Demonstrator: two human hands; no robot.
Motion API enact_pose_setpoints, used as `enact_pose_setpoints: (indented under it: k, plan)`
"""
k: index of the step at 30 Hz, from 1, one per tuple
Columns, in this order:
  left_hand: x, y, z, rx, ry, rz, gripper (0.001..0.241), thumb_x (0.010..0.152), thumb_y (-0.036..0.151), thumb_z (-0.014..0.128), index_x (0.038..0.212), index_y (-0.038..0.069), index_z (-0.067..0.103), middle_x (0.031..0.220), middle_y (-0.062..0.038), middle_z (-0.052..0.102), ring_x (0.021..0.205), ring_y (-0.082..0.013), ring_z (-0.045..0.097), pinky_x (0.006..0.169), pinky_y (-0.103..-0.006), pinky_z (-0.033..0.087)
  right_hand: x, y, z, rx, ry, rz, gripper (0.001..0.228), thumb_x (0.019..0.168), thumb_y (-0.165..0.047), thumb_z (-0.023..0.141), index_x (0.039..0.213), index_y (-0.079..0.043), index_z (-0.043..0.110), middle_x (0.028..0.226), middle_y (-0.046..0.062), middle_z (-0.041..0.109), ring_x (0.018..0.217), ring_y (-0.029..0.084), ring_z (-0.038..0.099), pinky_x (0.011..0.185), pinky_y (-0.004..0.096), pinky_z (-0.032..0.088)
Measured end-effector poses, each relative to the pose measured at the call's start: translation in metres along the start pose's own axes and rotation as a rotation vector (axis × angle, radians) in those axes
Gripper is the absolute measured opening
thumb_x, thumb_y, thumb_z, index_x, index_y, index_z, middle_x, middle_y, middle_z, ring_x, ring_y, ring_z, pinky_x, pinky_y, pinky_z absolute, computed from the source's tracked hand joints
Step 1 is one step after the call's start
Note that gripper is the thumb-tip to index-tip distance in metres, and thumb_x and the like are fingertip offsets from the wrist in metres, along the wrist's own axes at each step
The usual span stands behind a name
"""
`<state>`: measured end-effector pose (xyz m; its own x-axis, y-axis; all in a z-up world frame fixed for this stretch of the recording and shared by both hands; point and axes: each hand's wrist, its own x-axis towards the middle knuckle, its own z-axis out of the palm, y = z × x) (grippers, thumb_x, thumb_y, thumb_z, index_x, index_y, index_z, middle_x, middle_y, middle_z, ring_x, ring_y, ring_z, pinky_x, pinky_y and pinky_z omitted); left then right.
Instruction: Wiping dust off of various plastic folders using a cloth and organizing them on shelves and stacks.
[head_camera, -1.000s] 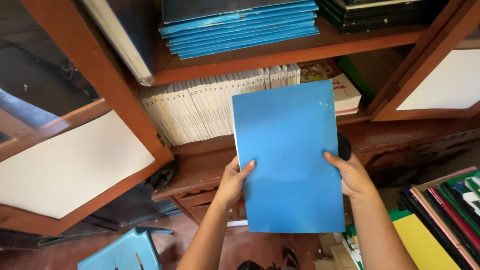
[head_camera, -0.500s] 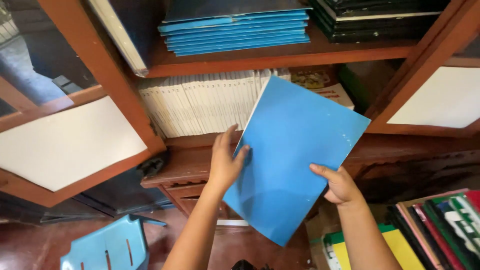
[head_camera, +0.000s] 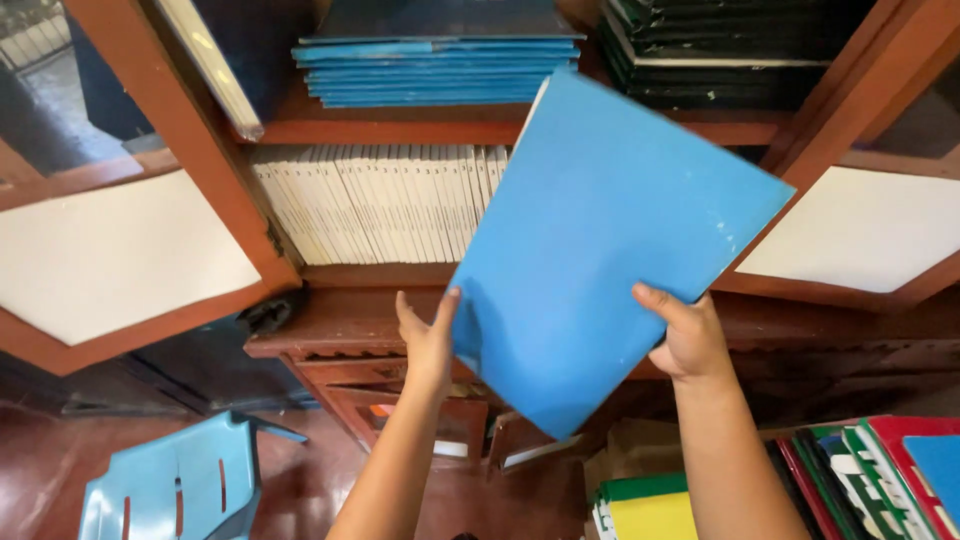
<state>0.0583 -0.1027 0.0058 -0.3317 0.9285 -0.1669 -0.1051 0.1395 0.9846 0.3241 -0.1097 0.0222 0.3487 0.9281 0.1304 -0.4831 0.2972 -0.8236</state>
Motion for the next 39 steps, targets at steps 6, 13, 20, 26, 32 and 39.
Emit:
enact_pose_setpoints:
  k: [6,13,20,26,32,39]
  plan:
    - [-0.037,0.027,0.01,-0.355,-0.275,-0.148,0.107,0.089,0.04,0.071,0.165,0.012,0.001,0.164,-0.035,0.005,0.152,-0.0556,0.013,0.117,-0.0724,0.02,0.005,-0.021,0.027,0.08,0.029,-0.063,0.046,0.08,0.002,0.075,0.123,-0.009,0.067,0.111,0.01,0.072,0.108,0.032,0.073,0.099,0.059,0.056]
    - [0.015,0.017,-0.004,-0.587,-0.274,0.249,0.078,0.089,0.003,0.068,0.157,0.012,0.033,0.113,-0.019,0.064,0.093,-0.0274,0.07,0.066,-0.0402,0.065,0.038,-0.014,0.038,0.165,0.027,-0.073,0.039,0.084,-0.006,0.075,0.121,-0.016,0.07,0.113,0.006,0.074,0.111,0.03,0.074,0.102,0.055,0.058]
    - [0.05,0.133,-0.03,-0.248,-0.21,0.491,0.081,0.092,0.029,0.076,0.157,0.007,0.035,0.137,-0.03,0.059,0.124,-0.0454,0.061,0.093,-0.0613,0.057,0.067,-0.016,0.122,0.44,0.223,0.041,0.044,0.077,-0.01,0.085,0.118,-0.006,0.07,0.116,0.017,0.075,0.11,0.038,0.074,0.101,0.054,0.059]
    - [0.098,0.17,-0.05,0.042,0.052,0.992,0.071,0.103,0.01,0.07,0.163,0.014,0.032,0.16,-0.023,0.038,0.15,-0.0451,0.034,0.122,-0.0588,0.03,0.138,0.01,0.184,0.632,0.246,-0.027,0.047,0.077,-0.004,0.085,0.12,0.001,0.068,0.116,0.025,0.072,0.112,0.047,0.071,0.1,0.06,0.056]
    - [0.099,0.188,-0.047,0.468,0.205,1.47,0.053,0.091,-0.004,0.071,0.139,0.015,0.058,0.147,-0.008,0.053,0.145,-0.0303,0.044,0.129,-0.0525,0.03,0.115,0.001,0.286,0.674,0.232,0.028,0.049,0.097,-0.01,0.05,0.143,0.004,0.042,0.141,0.025,0.053,0.129,0.033,0.055,0.12,0.048,0.039]
    - [0.163,0.185,-0.025,0.763,0.159,1.586,0.051,0.092,0.004,0.084,0.138,0.021,0.07,0.149,-0.013,0.058,0.148,-0.0408,0.032,0.123,-0.0672,0.008,0.126,0.005,0.309,0.339,-0.064,0.258,0.056,0.091,-0.029,0.062,0.142,-0.012,0.049,0.114,0.024,0.057,0.082,0.023,0.06,0.078,0.036,0.054]
